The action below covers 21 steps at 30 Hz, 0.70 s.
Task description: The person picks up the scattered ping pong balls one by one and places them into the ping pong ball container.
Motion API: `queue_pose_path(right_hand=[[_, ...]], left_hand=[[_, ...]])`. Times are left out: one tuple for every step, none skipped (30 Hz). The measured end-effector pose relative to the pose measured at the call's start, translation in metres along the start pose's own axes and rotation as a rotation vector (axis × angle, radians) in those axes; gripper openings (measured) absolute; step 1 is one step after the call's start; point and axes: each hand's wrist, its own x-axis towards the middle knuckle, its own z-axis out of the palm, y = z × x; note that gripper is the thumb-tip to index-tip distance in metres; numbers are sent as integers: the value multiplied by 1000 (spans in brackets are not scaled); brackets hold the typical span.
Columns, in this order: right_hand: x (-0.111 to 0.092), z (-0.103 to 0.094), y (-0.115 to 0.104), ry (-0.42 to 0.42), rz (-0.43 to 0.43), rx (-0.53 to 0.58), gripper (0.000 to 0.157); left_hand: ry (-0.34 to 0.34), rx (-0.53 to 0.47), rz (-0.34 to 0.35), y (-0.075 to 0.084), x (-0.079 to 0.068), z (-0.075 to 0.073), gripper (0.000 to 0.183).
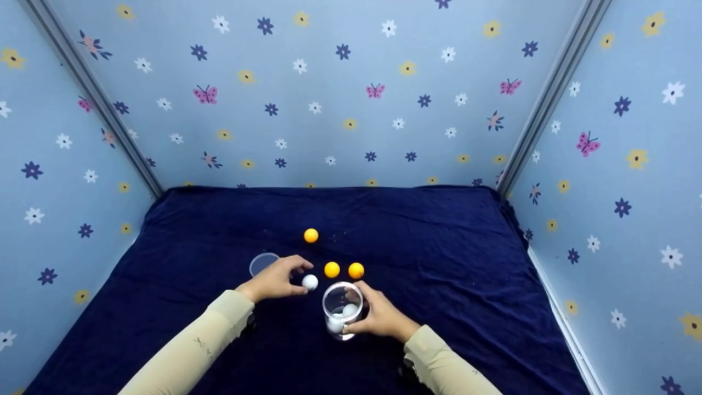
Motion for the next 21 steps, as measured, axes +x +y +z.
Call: queue_pose_path(right_hand=[[0,0,0,-1,-1,1,80],[0,0,0,-1,-2,2,80],[0,0,0,-2,-3,2,80],[0,0,1,-2,-2,3,80],[0,0,1,-2,0,5,80],[0,0,1,-1,1,6,80],[0,0,1,0,3,6,81],[0,0,0,0,5,6,81],[0,0,0,0,9,5,81],[0,0,1,0,13,6,81],[0,0,1,0,16,6,81],[0,0,1,0,18,7,81],[-1,0,1,1,20,7,81],[-1,0,1,1,20,8,81],[-1,0,1,1,20,9,81],[-1,0,1,2,19,10,80],[-1,0,1,3,17,9,80],[-1,0,1,3,13,8,80],[-1,0,1,4,9,5,80],[0,-1,1,3,8,2,80],[0,-1,1,4,7,-3,80]], left_hand=[[-3,2,0,-1,0,0,57],[-7,6,-2,-1,0,1,57],[-10,9,-4,-2,0,1,57],[-13,12,-4,-2,1,2,57],[-15,16,-7,-3,1,2,57],[-17,18,-10,-3,1,2,57],[-19,22,-12,-3,1,2,57],[-21,26,-14,-3,2,3,56],[-22,30,-15,-3,2,3,56],[-22,34,-11,-3,2,3,55],[-22,39,-8,-3,3,3,55],[-22,42,-4,-3,3,3,55],[-23,46,-1,-3,3,3,54],[-26,50,0,-3,4,3,54],[-27,52,2,-3,4,4,54],[-29,54,2,-3,4,4,54],[-33,57,-1,-3,5,5,55],[-36,64,-3,-3,6,5,55],[-41,70,-7,-2,6,6,55],[-45,75,-11,-2,7,7,55],[-47,81,-12,-2,8,7,55]])
